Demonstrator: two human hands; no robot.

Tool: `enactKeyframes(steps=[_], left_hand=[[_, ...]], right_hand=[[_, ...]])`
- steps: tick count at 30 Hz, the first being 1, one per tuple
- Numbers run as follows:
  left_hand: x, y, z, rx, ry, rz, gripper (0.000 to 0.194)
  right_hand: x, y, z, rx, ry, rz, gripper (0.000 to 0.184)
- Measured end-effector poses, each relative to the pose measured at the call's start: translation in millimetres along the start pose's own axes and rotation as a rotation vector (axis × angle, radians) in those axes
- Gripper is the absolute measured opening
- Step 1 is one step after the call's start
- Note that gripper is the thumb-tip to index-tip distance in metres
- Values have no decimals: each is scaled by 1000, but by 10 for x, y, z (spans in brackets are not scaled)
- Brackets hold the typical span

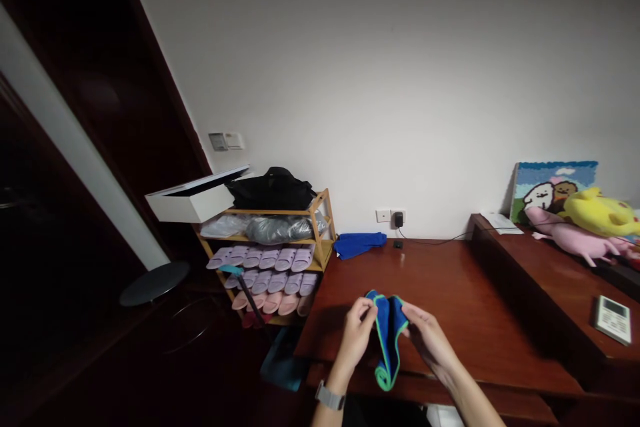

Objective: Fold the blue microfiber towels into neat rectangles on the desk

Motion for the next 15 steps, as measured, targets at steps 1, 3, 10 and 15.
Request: enactKeyframes(steps=[1,3,10,15], left_hand=[[-129,35,-28,-21,-47,58,35],[-447,101,-64,-52,-162,196,37],[-1624,265,189,98,-450,666,39],[-1973,324,536,167,-425,729,40]], right_hand=[[-75,-6,-103,-16,10,24,54],[-332,-31,-357,-60,32,120,52],[-1426,-442,-1511,-347,105,488,56],[-1655,-858,-2149,-488,121,564,47]])
Point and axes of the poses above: each hand's wrist, its own y-axis towards the middle knuckle, its own x-axis out of the palm, z = x × y, the point moved 10 cm from there along y, towards the middle knuckle, and after that the axes turned 5 degrees about x, right-handed, at the moved point
